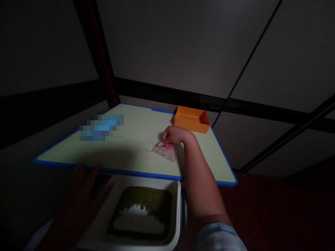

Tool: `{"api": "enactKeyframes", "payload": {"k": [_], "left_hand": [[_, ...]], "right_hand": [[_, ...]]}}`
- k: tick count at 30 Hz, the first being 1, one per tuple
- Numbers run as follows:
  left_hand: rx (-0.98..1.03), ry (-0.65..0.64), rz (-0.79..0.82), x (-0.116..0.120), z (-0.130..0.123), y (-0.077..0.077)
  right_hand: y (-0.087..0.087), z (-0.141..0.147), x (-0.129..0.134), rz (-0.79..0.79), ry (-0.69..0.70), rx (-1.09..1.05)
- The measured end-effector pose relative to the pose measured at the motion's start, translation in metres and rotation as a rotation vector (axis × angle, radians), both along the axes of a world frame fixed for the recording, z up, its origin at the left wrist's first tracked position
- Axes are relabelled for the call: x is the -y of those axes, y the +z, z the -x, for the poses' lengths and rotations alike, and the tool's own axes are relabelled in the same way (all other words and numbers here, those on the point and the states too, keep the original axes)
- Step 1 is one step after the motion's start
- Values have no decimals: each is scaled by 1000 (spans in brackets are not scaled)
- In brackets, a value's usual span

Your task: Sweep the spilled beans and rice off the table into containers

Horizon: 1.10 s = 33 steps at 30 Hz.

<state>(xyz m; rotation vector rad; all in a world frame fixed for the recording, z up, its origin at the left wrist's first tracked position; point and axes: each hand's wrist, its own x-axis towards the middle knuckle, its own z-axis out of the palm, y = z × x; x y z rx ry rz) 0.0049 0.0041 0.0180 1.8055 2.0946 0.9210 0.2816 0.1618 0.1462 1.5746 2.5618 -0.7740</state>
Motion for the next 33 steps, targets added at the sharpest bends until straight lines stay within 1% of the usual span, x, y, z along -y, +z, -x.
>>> {"api": "enactKeyframes", "payload": {"k": [5, 11, 15, 20, 23, 25, 27, 28, 30, 32, 33], "left_hand": [[-3, -8, -8, 0, 2, -3], [-11, -12, -15, 0, 1, -5], [-28, -13, -25, 0, 3, -8], [-42, -38, -40, 1, 7, -13], [-21, -27, -26, 1, 5, -11], [-23, -23, -16, 1, 3, -7], [-27, -21, -6, 1, 1, -4], [-26, -18, -1, 1, 0, -3], [-21, -11, 11, 1, -1, -2], [-25, -10, 17, 1, 0, -2], [-30, -14, 15, 0, 1, -2]], "right_hand": [[0, 1, 0, 7, 28, -21], [-10, 10, -2, 96, 81, -51], [-13, 19, 0, 148, 112, -75], [-16, 33, 7, 245, 240, -122], [-17, 38, 9, 282, 316, -137], [-15, 36, 9, 311, 343, -148], [-12, 29, 8, 292, 314, -163], [-9, 25, 8, 240, 271, -165], [-4, 16, 6, 76, 141, -138], [0, 10, 3, -95, -5, -47], [2, 8, 1, -151, -62, 15]]}}
